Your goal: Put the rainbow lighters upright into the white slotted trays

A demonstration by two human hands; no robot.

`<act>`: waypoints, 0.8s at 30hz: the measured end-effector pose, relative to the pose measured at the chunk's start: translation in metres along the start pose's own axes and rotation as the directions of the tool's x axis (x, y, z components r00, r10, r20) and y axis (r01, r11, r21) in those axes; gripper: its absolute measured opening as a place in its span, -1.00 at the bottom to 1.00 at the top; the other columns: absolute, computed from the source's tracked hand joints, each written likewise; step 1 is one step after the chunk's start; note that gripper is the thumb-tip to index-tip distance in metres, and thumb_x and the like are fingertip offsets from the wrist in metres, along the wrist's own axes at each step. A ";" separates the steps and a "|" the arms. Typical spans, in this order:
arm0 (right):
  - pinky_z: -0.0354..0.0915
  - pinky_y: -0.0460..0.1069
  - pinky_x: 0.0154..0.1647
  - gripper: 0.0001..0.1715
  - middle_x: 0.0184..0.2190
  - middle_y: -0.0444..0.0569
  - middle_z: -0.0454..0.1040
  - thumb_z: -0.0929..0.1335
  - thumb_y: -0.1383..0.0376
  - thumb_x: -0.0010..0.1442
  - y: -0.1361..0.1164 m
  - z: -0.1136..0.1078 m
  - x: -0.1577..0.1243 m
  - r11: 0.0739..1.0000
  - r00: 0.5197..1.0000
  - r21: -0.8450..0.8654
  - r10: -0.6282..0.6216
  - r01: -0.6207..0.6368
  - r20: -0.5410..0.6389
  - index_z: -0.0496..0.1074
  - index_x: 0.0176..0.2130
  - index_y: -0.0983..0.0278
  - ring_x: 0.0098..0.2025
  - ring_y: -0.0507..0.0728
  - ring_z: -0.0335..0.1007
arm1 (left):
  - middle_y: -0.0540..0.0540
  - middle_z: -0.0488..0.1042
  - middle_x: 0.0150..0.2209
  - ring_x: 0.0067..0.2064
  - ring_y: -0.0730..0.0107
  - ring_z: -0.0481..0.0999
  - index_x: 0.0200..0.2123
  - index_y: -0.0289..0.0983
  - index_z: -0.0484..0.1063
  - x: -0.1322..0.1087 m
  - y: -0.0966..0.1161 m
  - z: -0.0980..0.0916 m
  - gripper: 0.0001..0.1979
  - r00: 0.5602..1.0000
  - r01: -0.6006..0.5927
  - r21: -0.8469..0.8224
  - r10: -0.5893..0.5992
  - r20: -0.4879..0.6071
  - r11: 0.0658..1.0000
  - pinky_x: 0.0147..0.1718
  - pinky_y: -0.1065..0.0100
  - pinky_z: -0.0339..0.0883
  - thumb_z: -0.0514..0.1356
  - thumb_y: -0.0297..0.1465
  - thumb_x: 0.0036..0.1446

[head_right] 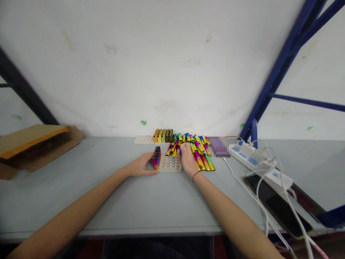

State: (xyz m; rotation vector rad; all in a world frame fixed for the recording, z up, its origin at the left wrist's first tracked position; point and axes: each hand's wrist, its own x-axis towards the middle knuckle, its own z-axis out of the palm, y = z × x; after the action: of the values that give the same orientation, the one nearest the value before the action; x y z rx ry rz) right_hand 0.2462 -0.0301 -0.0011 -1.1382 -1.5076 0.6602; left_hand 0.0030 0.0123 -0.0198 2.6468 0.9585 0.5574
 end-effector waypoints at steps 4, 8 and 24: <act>0.31 -0.02 -0.27 -0.74 -0.44 -0.11 0.38 0.16 0.09 0.28 -0.007 0.006 -0.002 0.993 0.991 -0.014 -0.114 0.115 0.063 0.23 -0.25 0.21 -0.36 0.08 0.34 | -0.26 0.41 0.04 0.04 -0.04 0.39 0.08 -0.31 0.29 0.000 0.002 0.000 -0.32 1.000 -0.010 -0.035 0.009 -0.018 0.999 0.08 0.03 0.19 0.30 -0.05 -0.04; 0.32 0.02 -0.13 -0.73 -0.22 0.04 0.48 0.26 0.14 0.23 -0.001 0.013 0.000 0.960 0.968 -0.131 -0.242 0.249 0.067 0.39 -0.22 0.27 -0.18 0.13 0.40 | -0.24 0.42 0.02 0.03 -0.03 0.40 0.07 -0.30 0.31 0.000 0.003 -0.001 -0.33 1.000 -0.010 -0.057 0.008 -0.029 0.998 0.08 0.04 0.20 0.31 -0.07 -0.05; 0.35 0.07 -0.04 -0.68 -0.13 0.05 0.52 0.21 0.25 0.30 0.008 0.022 0.004 0.832 0.914 -0.384 -0.336 0.401 0.228 0.40 -0.01 0.21 -0.11 0.17 0.46 | -0.29 0.42 0.00 0.04 -0.07 0.38 0.03 -0.34 0.31 -0.001 0.001 0.001 -0.32 0.999 0.027 -0.015 -0.027 -0.019 1.000 0.08 0.01 0.20 0.30 -0.03 -0.06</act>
State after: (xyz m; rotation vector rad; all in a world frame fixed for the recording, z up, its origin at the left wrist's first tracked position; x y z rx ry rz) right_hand 0.2275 -0.0194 -0.0123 -1.0792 -2.0043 0.1499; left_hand 0.0034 0.0111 -0.0208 2.6162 0.9900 0.5824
